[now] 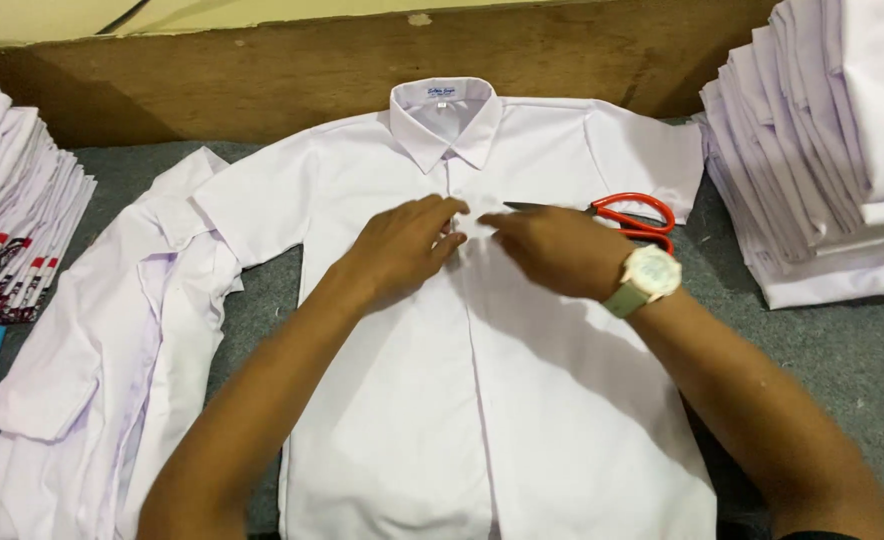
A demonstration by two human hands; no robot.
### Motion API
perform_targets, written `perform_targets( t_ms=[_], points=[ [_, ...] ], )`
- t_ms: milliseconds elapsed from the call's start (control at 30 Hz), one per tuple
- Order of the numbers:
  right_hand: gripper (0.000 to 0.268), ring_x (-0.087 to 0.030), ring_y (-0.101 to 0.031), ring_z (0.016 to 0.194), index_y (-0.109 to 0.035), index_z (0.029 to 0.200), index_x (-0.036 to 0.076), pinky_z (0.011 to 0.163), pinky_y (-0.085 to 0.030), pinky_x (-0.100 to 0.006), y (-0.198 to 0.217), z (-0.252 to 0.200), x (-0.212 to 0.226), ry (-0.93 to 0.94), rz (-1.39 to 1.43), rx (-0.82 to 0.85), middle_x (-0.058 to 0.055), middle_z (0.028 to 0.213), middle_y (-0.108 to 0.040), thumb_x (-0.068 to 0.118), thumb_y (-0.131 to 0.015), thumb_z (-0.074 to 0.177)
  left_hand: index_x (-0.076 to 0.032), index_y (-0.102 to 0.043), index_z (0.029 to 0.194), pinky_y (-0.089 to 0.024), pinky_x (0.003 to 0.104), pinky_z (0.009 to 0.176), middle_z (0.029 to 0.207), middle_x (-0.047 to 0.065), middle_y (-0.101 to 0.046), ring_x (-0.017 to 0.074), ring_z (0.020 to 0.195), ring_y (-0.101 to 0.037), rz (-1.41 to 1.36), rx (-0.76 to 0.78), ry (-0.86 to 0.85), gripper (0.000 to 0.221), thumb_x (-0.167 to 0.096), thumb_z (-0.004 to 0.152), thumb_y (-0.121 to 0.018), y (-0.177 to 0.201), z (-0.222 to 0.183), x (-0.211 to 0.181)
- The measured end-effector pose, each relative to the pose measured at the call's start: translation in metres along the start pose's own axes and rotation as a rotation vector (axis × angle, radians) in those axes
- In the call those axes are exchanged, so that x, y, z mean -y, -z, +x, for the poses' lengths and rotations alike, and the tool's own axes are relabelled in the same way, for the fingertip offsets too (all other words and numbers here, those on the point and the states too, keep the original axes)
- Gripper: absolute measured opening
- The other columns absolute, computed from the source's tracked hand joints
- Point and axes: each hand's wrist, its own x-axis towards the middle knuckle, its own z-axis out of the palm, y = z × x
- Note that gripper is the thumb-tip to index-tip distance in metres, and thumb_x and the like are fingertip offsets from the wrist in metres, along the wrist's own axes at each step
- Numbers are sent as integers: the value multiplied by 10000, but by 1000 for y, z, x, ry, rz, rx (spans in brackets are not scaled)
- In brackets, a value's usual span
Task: Trimming loose threads, buttoning, and folding a white shirt
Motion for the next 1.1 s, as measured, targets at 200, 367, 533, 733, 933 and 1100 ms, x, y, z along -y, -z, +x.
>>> perform_targets(
  t_ms=[200,367,533,733,933,1100],
  points=[
    [315,-395,-709,1128,-687,1254,-7,946,-572,-484,-13,-47,-86,-144,-357,-289,-194,1216,-732,135,-617,982,-111,-576,1387,-505,457,991,1155,108,-661,306,1168,-643,-47,106,64,381,-232,1031,-514,-7,-47,-11],
    [325,-431,-648,1226,-673,1240,-87,1071,-496,-494,-28,-63,-105,-67,-254,-352,-267,1287,-684,77,-630,963,-150,-616,1360,-441,426,1013,1156,72,-627,273,1159,-601,2,50,9,359,-271,1028,-551,-30,-59,-4],
    [253,-321,-688,1083,-728,1170,114,818,-576,-446,-38,-58,-88,16,-448,-394,-73,1218,-716,199,-658,943,-147,-672,1275,-438,434,985,1087,68,-653,268,1096,-619,24,74,-98,309,-277,1003,-604,-38,-67,-15],
    [155,-314,-702,817,-729,1051,12,697,-560,-409,-45,-48,-16,302,-170,-388,-125,867,-709,101,-661,944,-146,-653,1321,-440,423,960,1031,63,-659,258,1051,-622,-63,47,-150,343,-294,1017,-593,-43,-71,-19],
    [163,-306,-701,816,-695,1085,25,698,-572,-402,-52,-46,18,278,-9,-246,-125,880,-684,118,-663,955,-146,-692,1231,-441,413,928,1015,47,-660,239,1019,-620,-41,8,-154,277,-275,994,-630,-53,-65,-14],
    [163,-296,-726,873,-685,1087,60,736,-592,-395,-56,-45,7,158,68,-189,-110,923,-726,69,-657,926,-144,-684,1205,-428,414,944,1031,39,-661,240,1037,-621,-106,25,-130,259,-267,981,-642,-49,-64,-15]
  ],
)
